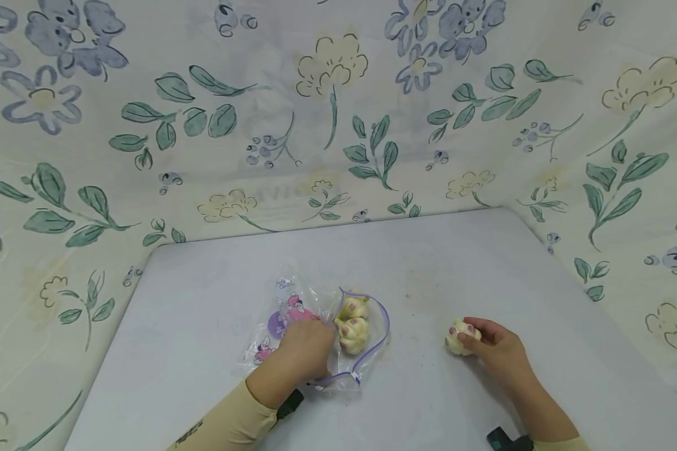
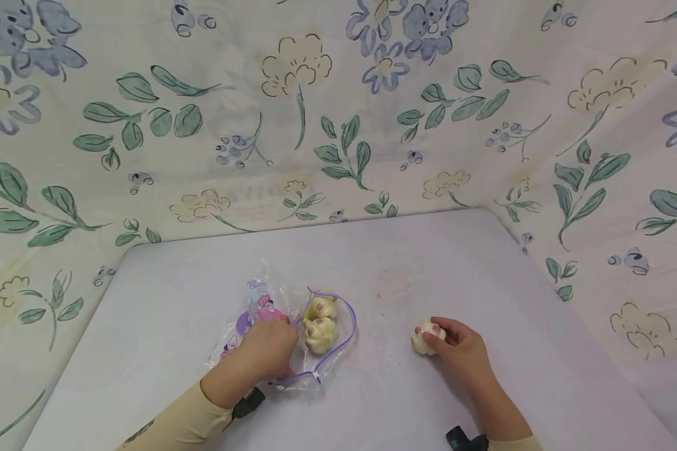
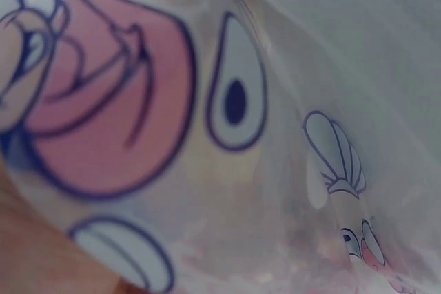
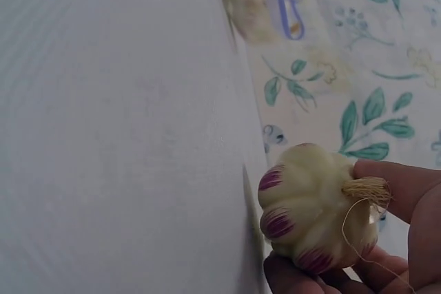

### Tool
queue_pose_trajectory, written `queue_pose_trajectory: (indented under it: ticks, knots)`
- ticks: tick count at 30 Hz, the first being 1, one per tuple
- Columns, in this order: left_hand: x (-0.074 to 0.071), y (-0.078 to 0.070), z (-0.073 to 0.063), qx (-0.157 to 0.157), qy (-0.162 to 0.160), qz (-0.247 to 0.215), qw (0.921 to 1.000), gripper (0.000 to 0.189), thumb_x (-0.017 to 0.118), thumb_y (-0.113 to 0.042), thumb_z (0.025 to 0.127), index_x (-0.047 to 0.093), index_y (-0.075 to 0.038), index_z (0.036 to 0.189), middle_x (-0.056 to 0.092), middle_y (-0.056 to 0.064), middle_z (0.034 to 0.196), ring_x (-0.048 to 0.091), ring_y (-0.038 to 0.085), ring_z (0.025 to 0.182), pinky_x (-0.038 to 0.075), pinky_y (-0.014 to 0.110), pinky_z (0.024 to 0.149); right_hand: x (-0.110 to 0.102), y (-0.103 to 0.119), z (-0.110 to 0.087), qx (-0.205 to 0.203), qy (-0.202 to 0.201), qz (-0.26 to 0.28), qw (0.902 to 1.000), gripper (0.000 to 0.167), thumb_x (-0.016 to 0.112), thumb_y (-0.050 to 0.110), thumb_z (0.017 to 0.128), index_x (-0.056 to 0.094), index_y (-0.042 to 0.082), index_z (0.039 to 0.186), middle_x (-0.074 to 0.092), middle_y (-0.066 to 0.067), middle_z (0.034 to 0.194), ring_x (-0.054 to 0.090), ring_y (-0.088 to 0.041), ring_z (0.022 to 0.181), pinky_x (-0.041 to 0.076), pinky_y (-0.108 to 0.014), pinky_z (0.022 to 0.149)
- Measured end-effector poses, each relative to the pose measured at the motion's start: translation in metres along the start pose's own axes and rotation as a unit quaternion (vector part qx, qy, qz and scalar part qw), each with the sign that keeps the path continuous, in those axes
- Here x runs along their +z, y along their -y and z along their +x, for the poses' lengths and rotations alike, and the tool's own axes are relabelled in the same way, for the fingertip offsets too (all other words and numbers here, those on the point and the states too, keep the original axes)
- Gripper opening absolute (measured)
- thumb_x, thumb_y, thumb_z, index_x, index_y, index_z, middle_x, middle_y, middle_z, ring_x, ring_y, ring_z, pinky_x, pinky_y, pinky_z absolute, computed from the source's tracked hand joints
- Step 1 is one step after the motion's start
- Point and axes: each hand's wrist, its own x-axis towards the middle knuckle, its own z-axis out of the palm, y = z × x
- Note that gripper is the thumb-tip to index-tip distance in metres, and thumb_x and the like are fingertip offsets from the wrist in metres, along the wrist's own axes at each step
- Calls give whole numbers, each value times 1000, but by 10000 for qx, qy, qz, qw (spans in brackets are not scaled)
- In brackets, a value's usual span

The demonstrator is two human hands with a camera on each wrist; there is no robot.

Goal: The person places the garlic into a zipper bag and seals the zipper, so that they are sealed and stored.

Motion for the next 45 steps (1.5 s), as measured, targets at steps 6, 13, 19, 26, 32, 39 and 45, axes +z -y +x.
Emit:
queue_pose_trajectory:
  ticks: [6, 13, 19, 26, 32, 39, 45]
  knots:
    - [-2, 0, 0, -39, 81, -40, 10000, 44, 96, -38, 55, 65, -10, 70, 62, 2, 68, 61, 19, 65, 55, 40, 61, 7, 3, -2, -184, -89, 468, 9987, 59, 78, 30, 89, 57, 1, 136, 59, -15, 141, 61, 10, 103, 51, -11, 85]
    - [-1, -1, 2, -24, 100, -59, 9999, 43, 96, -37, 56, 66, -10, 71, 62, 2, 69, 60, 19, 65, 55, 39, 61, 19, 12, -8, -437, 101, 973, 9942, 54, 80, 23, 87, 60, -1, 131, 67, -5, 124, 65, -1, 100, 55, -17, 82]
    - [1, 0, 2, -37, 93, -18, 9999, 46, 97, -40, 55, 67, -9, 73, 62, 2, 69, 60, 19, 65, 55, 40, 60, 37, 21, -10, -719, 699, 1477, 9839, 48, 78, 13, 87, 60, -7, 127, 71, -4, 110, 69, -7, 97, 57, -21, 81]
    - [1, 0, 2, -26, 65, -41, 10000, 46, 97, -39, 54, 67, -10, 72, 62, 2, 68, 60, 19, 64, 55, 40, 59, 57, 32, -9, -969, 1303, 1648, 9729, 47, 77, 9, 87, 60, -10, 126, 71, 0, 102, 71, -9, 90, 60, -28, 78]
    - [0, 0, 1, 31, -5, -28, 10000, 43, 96, -37, 55, 64, -11, 68, 60, 1, 66, 59, 18, 62, 54, 39, 57, 71, 38, -6, -1293, 1484, 1592, 9674, 46, 79, 6, 84, 63, -10, 124, 72, -10, 113, 70, -7, 95, 58, -23, 80]
    - [0, 1, 1, 49, -43, -20, 10000, 43, 96, -36, 54, 63, -11, 67, 60, 1, 66, 58, 17, 61, 54, 39, 57, 84, 38, -6, -1742, 1727, 1517, 9575, 44, 79, 5, 84, 65, -8, 123, 69, -16, 117, 69, -7, 96, 58, -24, 80]
    - [0, 1, 1, 51, -21, -67, 10000, 45, 97, -37, 54, 64, -11, 70, 61, 1, 67, 59, 17, 62, 55, 39, 58, 88, 39, -7, -2056, 1765, 1504, 9508, 42, 78, 4, 85, 66, -8, 123, 70, -8, 114, 69, -8, 98, 58, -23, 81]
